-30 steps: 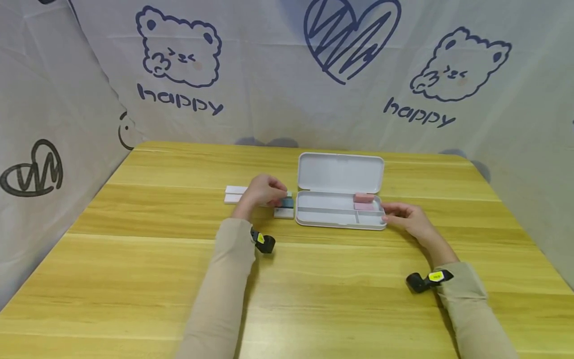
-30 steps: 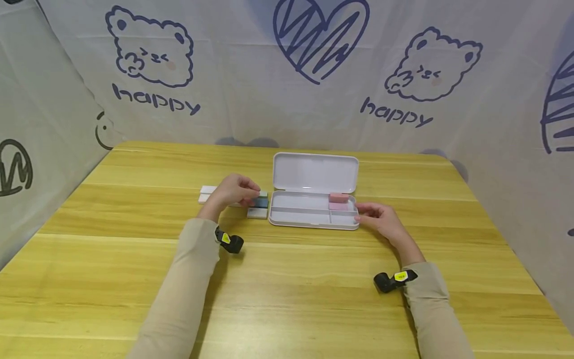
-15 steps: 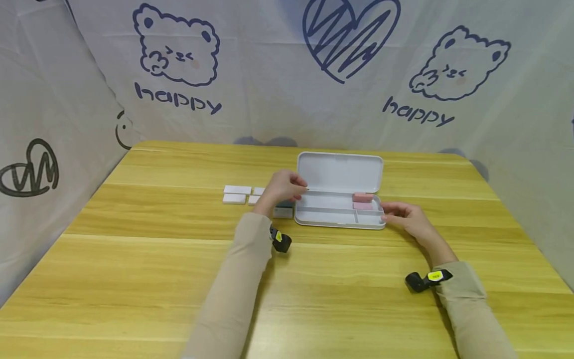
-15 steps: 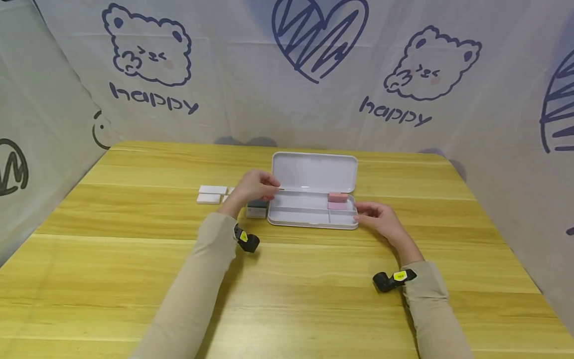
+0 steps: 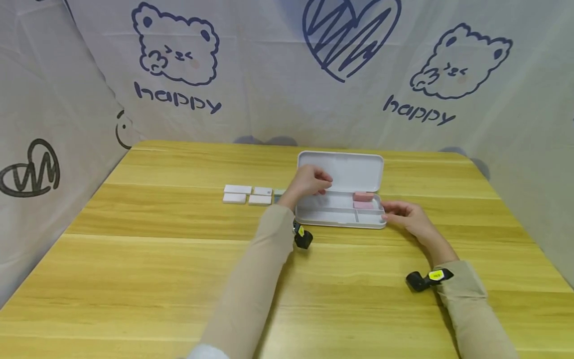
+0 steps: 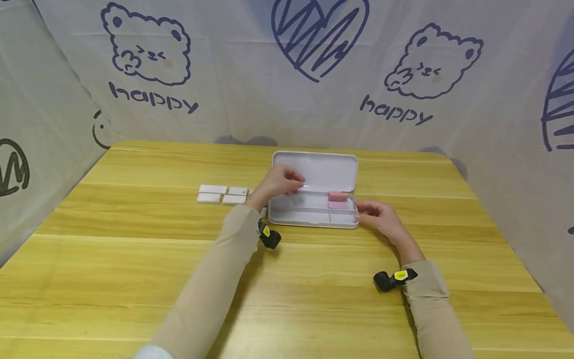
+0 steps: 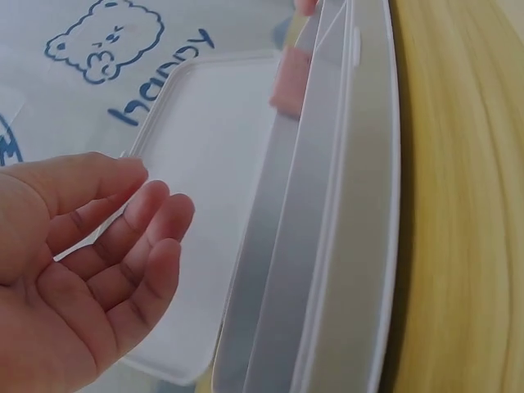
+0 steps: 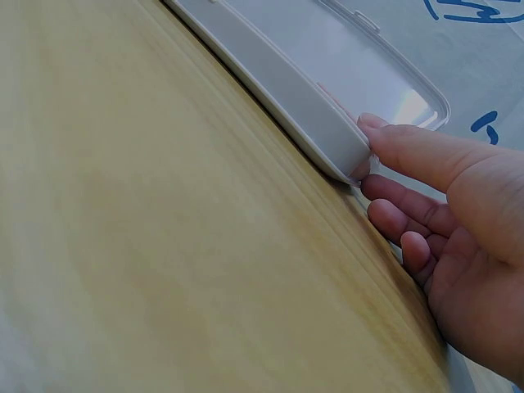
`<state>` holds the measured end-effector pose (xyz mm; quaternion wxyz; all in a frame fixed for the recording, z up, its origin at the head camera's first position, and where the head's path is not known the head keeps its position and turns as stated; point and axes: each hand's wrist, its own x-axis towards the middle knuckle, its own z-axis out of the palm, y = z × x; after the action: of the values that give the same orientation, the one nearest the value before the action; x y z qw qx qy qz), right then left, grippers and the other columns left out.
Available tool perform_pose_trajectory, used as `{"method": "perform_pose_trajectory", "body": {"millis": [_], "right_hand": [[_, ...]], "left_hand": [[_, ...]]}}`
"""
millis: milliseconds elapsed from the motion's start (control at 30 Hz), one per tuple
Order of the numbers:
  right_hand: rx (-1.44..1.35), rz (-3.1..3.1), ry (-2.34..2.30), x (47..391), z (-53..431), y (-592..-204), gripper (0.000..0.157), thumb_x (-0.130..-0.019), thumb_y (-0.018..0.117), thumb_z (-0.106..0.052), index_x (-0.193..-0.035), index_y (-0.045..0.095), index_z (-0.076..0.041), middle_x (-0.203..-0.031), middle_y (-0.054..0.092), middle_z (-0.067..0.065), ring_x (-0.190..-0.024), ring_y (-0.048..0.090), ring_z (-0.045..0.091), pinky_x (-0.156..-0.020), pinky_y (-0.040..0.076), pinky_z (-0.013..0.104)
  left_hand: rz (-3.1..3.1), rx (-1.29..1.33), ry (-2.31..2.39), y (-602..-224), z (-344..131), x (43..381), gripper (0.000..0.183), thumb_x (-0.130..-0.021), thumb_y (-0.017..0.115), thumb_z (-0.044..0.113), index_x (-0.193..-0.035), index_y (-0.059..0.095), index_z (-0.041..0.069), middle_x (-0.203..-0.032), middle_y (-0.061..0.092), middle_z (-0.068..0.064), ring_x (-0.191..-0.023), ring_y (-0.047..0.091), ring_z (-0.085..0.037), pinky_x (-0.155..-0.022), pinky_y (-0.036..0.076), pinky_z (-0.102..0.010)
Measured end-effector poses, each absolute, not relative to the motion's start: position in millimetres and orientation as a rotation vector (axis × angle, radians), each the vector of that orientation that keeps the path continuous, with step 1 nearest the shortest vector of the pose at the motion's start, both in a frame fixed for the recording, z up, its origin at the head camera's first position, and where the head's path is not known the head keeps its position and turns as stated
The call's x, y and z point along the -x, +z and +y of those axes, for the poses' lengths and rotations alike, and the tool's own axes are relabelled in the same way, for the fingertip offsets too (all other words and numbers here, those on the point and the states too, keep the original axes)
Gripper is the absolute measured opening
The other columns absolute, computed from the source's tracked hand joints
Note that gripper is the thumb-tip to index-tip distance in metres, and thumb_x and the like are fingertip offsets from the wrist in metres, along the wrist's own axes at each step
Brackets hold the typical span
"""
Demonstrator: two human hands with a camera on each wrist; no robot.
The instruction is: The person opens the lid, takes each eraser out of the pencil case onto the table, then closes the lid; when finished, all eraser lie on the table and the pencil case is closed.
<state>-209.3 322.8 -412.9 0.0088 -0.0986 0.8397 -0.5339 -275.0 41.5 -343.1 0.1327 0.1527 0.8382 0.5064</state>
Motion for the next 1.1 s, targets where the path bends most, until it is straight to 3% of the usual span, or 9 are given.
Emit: {"method": "perform_pose_trajectory", "body": {"millis": [400,1100], "right_hand": [[0.283,2.644,-1.633,208,323,-412,0.042,-0.082,0.065,-0.013,-0.114,0.053,0.012,-0.086,0.060,-0.010,-0.076,0.052,0.006,-0.065,0.042,0.016],[0.295,2.607,-1.689,209,322,-412,0.042,-0.082,0.065,-0.009,-0.115,0.051,0.013,-0.091,0.062,-0.008,-0.077,0.053,0.004,-0.067,0.043,0.015]], "left_hand": [[2.446,-0.402,1.540,-347,77,279,0.011,-0.082,0.065,0.011,-0.090,0.069,0.004,-0.075,0.062,-0.003,-0.062,0.060,-0.019,-0.051,0.043,-0.020],[2.467,-0.424,1.468,-368,108,278,0.021,-0.076,0.070,0.005,-0.097,0.069,0.004,-0.077,0.066,-0.008,-0.047,0.050,-0.011,-0.046,0.038,-0.016]]}}
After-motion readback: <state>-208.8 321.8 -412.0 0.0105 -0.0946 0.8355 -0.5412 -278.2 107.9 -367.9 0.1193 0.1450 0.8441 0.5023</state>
